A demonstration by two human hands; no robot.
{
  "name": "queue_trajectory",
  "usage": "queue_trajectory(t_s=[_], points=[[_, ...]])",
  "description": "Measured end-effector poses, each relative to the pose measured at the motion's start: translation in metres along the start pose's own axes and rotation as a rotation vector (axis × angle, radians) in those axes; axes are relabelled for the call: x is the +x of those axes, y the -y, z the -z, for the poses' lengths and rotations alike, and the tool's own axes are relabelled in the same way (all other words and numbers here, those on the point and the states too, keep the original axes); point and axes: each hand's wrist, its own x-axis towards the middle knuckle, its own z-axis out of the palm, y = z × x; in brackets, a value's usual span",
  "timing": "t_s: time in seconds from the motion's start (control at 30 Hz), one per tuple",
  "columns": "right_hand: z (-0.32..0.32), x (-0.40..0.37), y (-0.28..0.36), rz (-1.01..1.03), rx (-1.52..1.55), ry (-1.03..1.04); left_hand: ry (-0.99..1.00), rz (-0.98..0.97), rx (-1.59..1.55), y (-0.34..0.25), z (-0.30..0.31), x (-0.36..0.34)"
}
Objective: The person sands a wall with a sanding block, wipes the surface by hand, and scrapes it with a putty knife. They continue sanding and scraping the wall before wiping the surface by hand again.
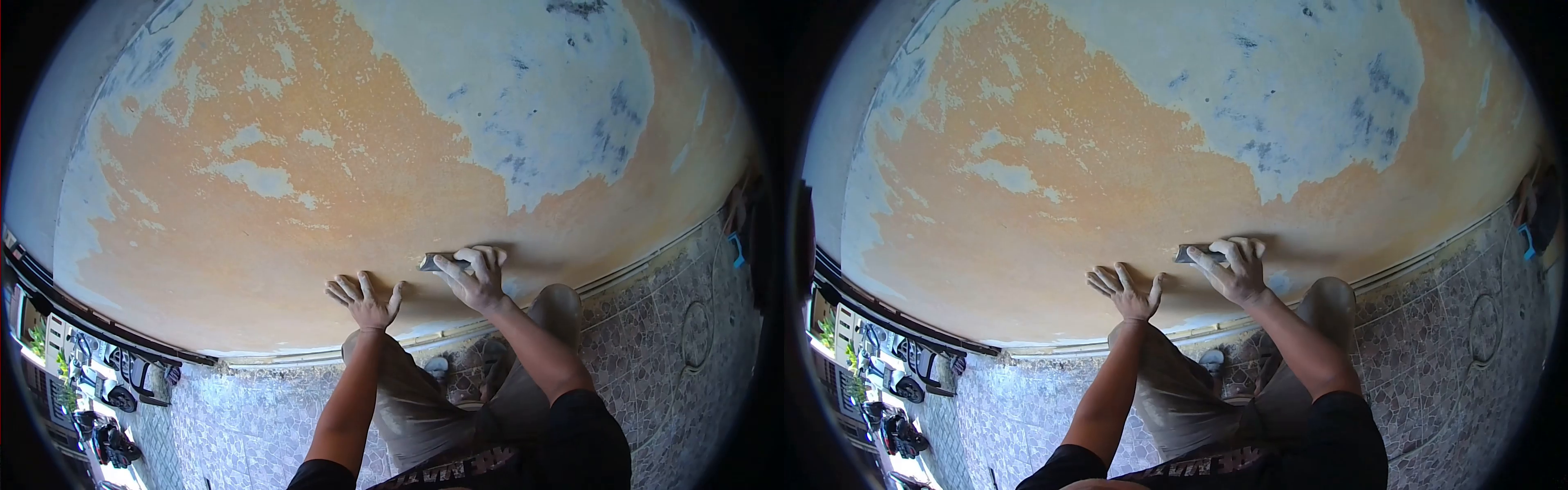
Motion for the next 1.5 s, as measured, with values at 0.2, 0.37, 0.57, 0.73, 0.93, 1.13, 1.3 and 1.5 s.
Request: queue_trajectory(t_s=[0.2, 0.37, 0.57, 0.73, 0.93, 1.13, 1.3, 1.5], points=[[0.011, 0.093, -0.006, -0.564, 0.101, -0.512, -0.04, -0.03, -0.006, 0.0, -0.002, 0.002], [-0.009, -0.004, 0.015, 0.029, 0.106, 0.02, -0.016, -0.022, -0.011, 0.003, -0.002, -0.002], [0.031, 0.119, -0.021, -0.569, 0.092, -0.478, -0.05, -0.02, -0.01, 0.002, -0.002, -0.005], [-0.01, 0.03, 0.008, -0.092, 0.051, -0.174, -0.085, -0.01, -0.022, 0.001, -0.006, -0.002], [0.016, 0.061, -0.006, -0.337, 0.164, -0.236, -0.02, -0.029, 0.015, 0.002, -0.001, -0.002], [-0.004, 0.086, -0.009, -0.337, 0.118, -0.443, -0.034, -0.019, -0.002, -0.001, -0.001, -0.001], [0.014, 0.02, -0.008, 0.028, 0.044, 0.061, -0.07, -0.008, -0.012, 0.0, -0.006, 0.001], [0.024, 0.113, -0.026, -0.508, 0.061, -0.49, -0.058, -0.005, -0.023, 0.003, -0.005, -0.003]])
